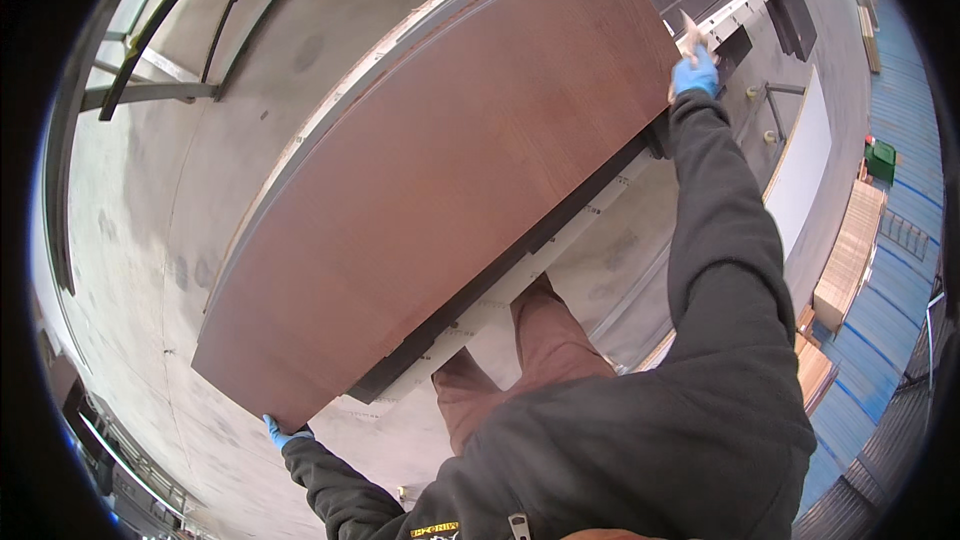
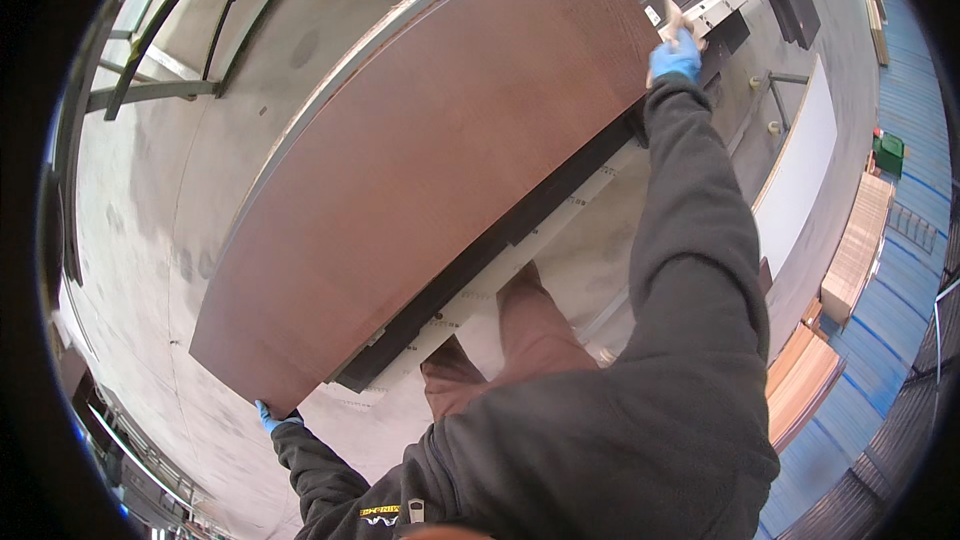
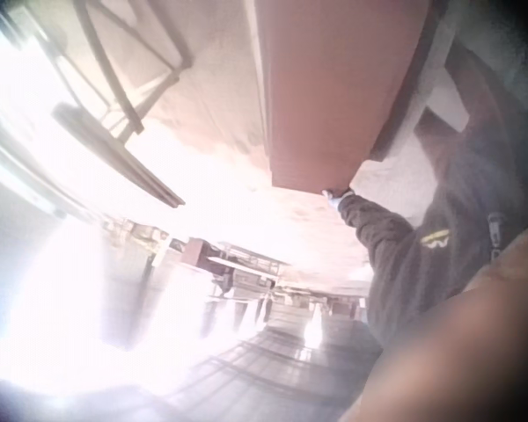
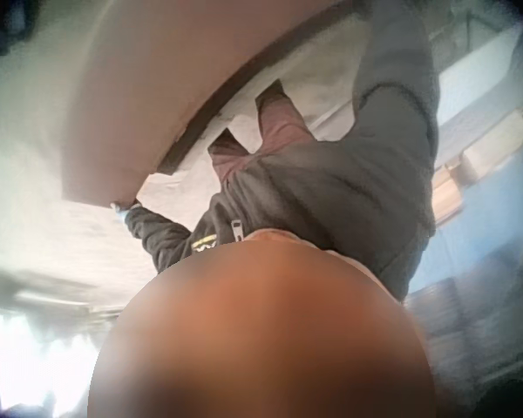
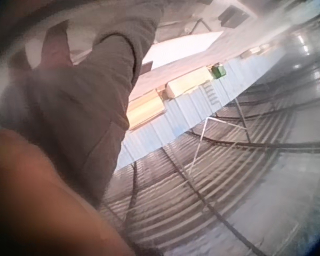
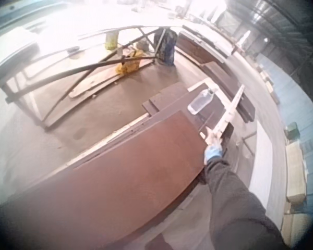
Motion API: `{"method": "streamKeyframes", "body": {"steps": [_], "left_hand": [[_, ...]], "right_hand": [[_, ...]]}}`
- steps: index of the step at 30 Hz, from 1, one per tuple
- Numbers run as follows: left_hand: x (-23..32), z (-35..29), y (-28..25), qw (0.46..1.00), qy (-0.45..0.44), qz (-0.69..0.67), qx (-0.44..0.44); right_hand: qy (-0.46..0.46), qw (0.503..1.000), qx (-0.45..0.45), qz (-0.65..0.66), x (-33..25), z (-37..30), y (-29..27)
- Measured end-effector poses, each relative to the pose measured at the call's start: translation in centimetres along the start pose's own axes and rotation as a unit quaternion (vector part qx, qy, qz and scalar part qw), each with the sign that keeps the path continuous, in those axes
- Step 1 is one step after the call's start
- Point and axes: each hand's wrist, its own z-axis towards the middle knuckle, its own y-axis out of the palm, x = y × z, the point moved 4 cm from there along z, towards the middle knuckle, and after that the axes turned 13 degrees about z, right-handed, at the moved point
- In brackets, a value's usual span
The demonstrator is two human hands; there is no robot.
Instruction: The person wipes the surfaces of several large flat panels with a cloth, occasionally using a water bottle to moisten the cloth. They handle each panel one at a time, wiping both sides and placing them on a nearby rack.
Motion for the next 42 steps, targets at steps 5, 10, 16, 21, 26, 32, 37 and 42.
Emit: {"method": "streamKeyframes", "body": {"steps": [5, 10, 16, 21, 26, 32, 37, 42], "left_hand": [[1.0, -0.7, 1.3, 0.999, -0.007, 0.026, 0.023], [1.7, 0.1, 1.4, 0.998, 0.002, 0.066, 0.025], [1.5, 0.0, 0.9, 0.997, 0.023, 0.071, 0.012], [1.1, -0.1, 1.0, 0.998, 0.025, 0.057, 0.021], [1.2, -0.2, 1.7, 0.998, 0.009, 0.049, 0.025], [1.2, 0.3, 2.2, 0.997, 0.019, 0.065, 0.037], [1.2, 0.6, 2.1, 0.997, 0.024, 0.063, 0.024], [1.5, 0.5, 2.3, 0.997, 0.021, 0.07, 0.019]], "right_hand": [[0.201, 0.909, 0.135, 0.338, -0.6, -0.1, -5.0], [-0.434, 0.884, -0.17, 0.027, -17.1, -13.3, 5.8], [-0.374, 0.9, -0.198, -0.105, -14.0, -6.3, 13.4], [-0.294, 0.943, -0.013, -0.159, -8.7, 5.7, 10.8], [-0.361, 0.917, -0.083, -0.147, -13.4, -5.1, 13.4], [-0.276, 0.939, -0.189, -0.076, -11.6, -1.9, 12.5], [-0.307, 0.926, 0.027, -0.217, -8.9, 0.3, 8.3], [-0.464, 0.744, -0.092, -0.472, -15.2, -22.9, 11.1]]}}
